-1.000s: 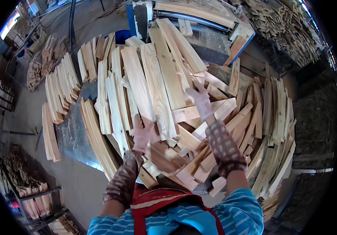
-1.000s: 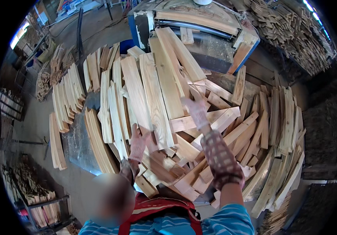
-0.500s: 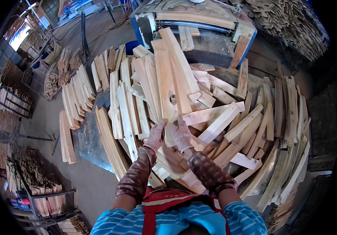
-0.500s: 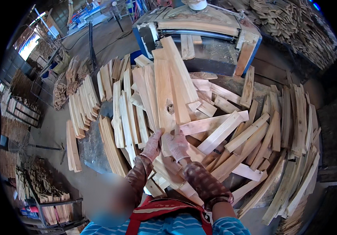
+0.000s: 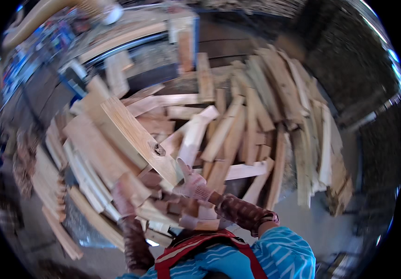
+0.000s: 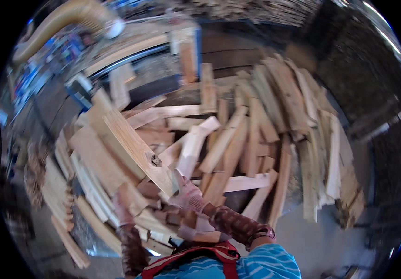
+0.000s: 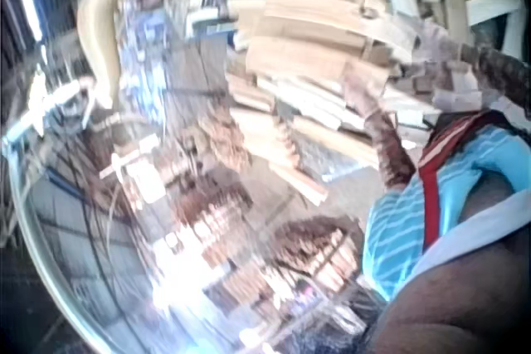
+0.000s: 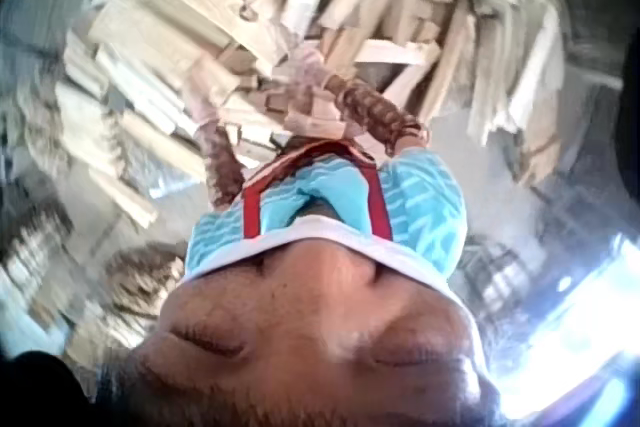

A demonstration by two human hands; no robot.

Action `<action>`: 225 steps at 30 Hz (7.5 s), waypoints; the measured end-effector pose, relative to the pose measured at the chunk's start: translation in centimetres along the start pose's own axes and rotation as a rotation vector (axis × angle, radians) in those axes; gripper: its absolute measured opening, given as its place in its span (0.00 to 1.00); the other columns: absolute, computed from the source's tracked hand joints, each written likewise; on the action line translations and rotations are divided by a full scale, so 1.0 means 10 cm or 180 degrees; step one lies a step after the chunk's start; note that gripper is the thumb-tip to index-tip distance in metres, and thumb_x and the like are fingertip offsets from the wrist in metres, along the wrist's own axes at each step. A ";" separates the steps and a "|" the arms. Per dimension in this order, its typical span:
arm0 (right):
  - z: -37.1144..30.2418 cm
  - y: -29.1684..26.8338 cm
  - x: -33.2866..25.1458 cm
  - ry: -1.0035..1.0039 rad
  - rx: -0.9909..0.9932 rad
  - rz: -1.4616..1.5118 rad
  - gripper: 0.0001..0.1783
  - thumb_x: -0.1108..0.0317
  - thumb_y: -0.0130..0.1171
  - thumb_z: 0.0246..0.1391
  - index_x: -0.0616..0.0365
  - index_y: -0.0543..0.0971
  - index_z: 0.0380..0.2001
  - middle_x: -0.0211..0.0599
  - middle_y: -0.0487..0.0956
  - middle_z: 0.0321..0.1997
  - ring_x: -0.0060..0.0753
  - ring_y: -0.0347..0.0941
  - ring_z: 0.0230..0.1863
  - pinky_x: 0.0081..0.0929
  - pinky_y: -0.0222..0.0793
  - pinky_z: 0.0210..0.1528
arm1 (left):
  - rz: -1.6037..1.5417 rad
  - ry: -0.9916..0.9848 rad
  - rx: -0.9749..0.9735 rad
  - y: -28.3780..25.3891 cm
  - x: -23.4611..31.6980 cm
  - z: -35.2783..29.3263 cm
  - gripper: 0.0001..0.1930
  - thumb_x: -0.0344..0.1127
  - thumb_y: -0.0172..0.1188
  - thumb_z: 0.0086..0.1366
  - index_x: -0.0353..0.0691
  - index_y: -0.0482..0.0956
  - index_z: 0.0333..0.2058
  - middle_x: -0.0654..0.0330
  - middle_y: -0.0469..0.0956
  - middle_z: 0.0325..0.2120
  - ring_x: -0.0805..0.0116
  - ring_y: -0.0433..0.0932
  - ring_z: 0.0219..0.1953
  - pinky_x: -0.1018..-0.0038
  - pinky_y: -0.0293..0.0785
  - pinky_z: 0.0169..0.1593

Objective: The person sorts and stacks light-colored wooden planks on a metal table in a workshop. They pick up planks from a disorganized pile, align them, and place them into neat stacks, occasionally moving stacks to make space for more wood.

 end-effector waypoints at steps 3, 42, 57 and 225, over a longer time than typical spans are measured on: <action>-0.15 -0.90 0.64 -0.0927 0.0810 0.1608 0.49 0.53 0.69 0.47 0.57 0.62 0.71 0.57 0.70 0.67 0.53 0.68 0.66 0.41 0.66 0.66 | -0.0481 0.0115 -0.0186 0.31 0.63 -0.05 0.23 0.45 0.53 0.73 0.34 0.76 0.57 0.54 0.77 0.53 0.60 0.76 0.55 0.63 0.74 0.60; 0.07 0.68 -1.02 -0.0217 -0.1077 0.0083 0.35 0.45 0.56 0.56 0.64 0.68 0.55 0.67 0.78 0.47 0.61 0.79 0.47 0.48 0.74 0.50 | 0.0367 -0.0122 -0.0093 0.57 0.63 -0.89 0.45 0.26 0.62 0.59 0.38 0.50 0.74 0.53 0.65 0.67 0.60 0.71 0.61 0.70 0.70 0.62; 0.24 0.64 -0.49 -0.0123 0.0040 0.2148 0.30 0.58 0.64 0.44 0.64 0.78 0.50 0.48 0.83 0.41 0.42 0.80 0.46 0.40 0.76 0.47 | -0.0734 -0.1066 -0.0765 0.17 0.52 -0.53 0.23 0.47 0.56 0.73 0.41 0.71 0.59 0.59 0.78 0.51 0.63 0.77 0.49 0.64 0.75 0.53; 2.35 0.12 -1.00 0.0250 0.0784 -0.0869 0.33 0.45 0.59 0.58 0.53 0.73 0.61 0.55 0.75 0.60 0.58 0.73 0.58 0.47 0.69 0.60 | -0.1221 -0.0994 -0.0835 0.09 1.14 -0.05 0.25 0.35 0.65 0.58 0.27 0.74 0.52 0.49 0.81 0.39 0.54 0.82 0.42 0.59 0.82 0.51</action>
Point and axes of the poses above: each hand's wrist, its own z-axis towards the middle knuckle, its own y-axis out of the palm, x = y × z, the point moved 4 cm from there along z, towards the middle knuckle
